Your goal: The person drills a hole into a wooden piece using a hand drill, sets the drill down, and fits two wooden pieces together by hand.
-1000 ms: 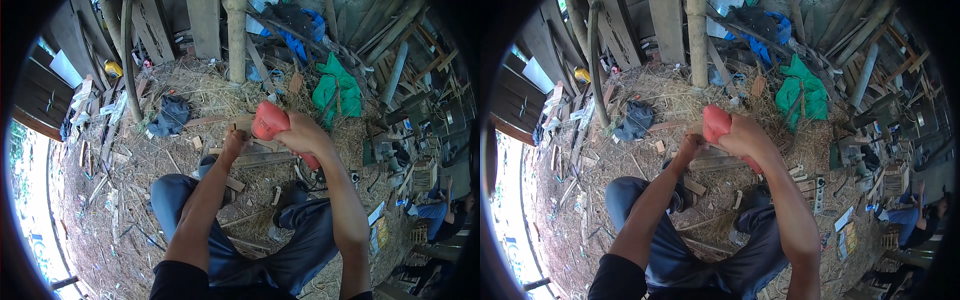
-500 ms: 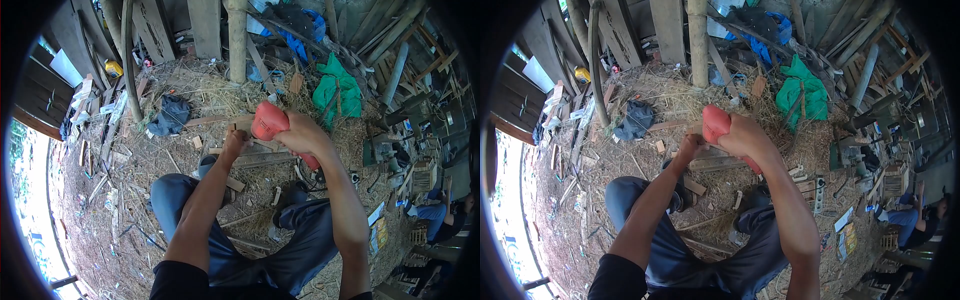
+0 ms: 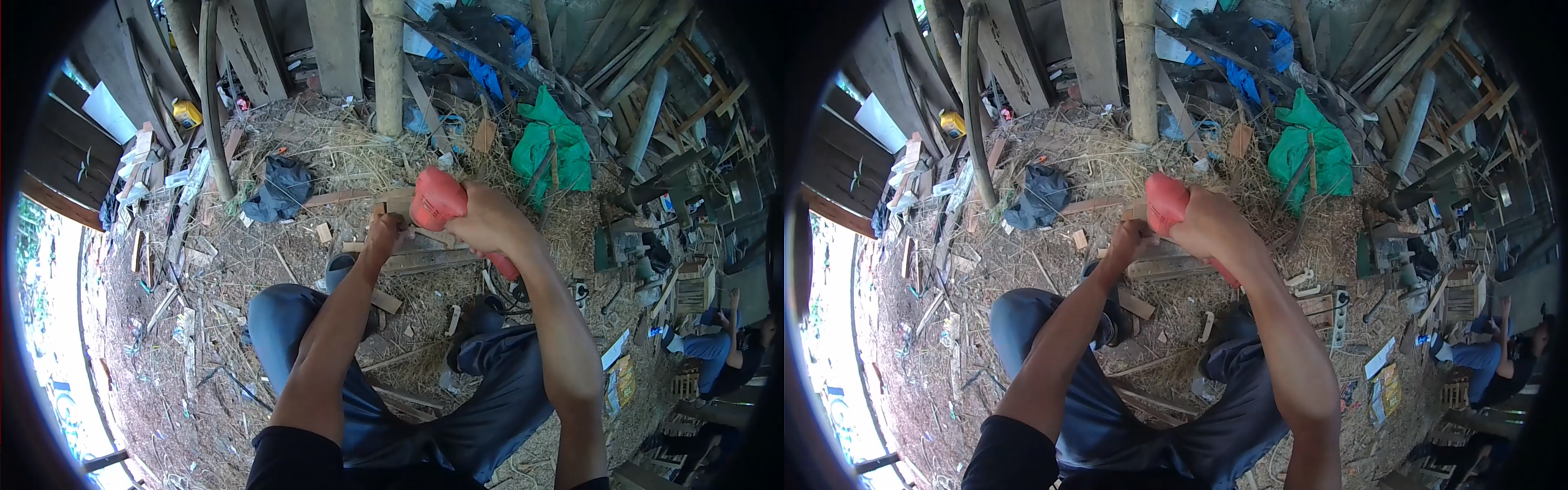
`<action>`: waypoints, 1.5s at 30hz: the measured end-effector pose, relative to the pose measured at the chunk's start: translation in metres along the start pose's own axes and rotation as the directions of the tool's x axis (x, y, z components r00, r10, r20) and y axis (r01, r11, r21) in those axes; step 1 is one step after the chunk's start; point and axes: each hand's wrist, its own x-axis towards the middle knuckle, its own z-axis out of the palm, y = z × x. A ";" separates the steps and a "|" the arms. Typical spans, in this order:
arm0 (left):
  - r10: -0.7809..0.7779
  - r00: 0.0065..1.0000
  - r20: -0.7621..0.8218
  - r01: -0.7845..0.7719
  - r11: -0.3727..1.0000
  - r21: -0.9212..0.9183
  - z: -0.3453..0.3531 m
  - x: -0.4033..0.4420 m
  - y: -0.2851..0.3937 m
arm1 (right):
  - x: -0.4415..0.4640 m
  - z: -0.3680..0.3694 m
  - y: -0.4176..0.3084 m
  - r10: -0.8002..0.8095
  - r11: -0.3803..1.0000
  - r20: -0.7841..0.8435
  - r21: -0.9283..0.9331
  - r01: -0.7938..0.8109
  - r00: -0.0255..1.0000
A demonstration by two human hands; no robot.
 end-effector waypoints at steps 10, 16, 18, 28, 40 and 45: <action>-0.104 0.992 0.076 0.102 0.994 0.027 -0.003 0.002 0.002 | 0.005 0.005 -0.011 0.033 0.996 -0.011 -0.087 -0.034 0.999; -0.075 0.995 0.059 0.076 0.997 -0.002 -0.004 0.001 0.004 | 0.006 0.005 -0.008 0.031 0.994 -0.031 -0.103 -0.034 0.999; -0.064 0.997 0.046 0.064 0.998 -0.007 -0.005 0.000 0.006 | 0.007 0.004 -0.007 0.038 0.993 -0.028 -0.110 -0.041 0.999; -0.029 0.997 0.071 0.031 0.999 -0.031 -0.010 0.001 0.005 | 0.003 0.004 -0.006 0.020 0.996 0.010 -0.091 -0.019 1.000; 0.037 0.996 0.080 -0.032 0.997 -0.066 -0.008 0.002 -0.005 | 0.004 0.001 -0.001 0.063 0.998 0.045 -0.034 -0.061 0.997; 0.029 0.997 0.070 -0.025 0.998 -0.062 -0.010 0.002 -0.002 | 0.005 0.002 -0.005 0.046 0.998 0.064 -0.053 -0.043 0.997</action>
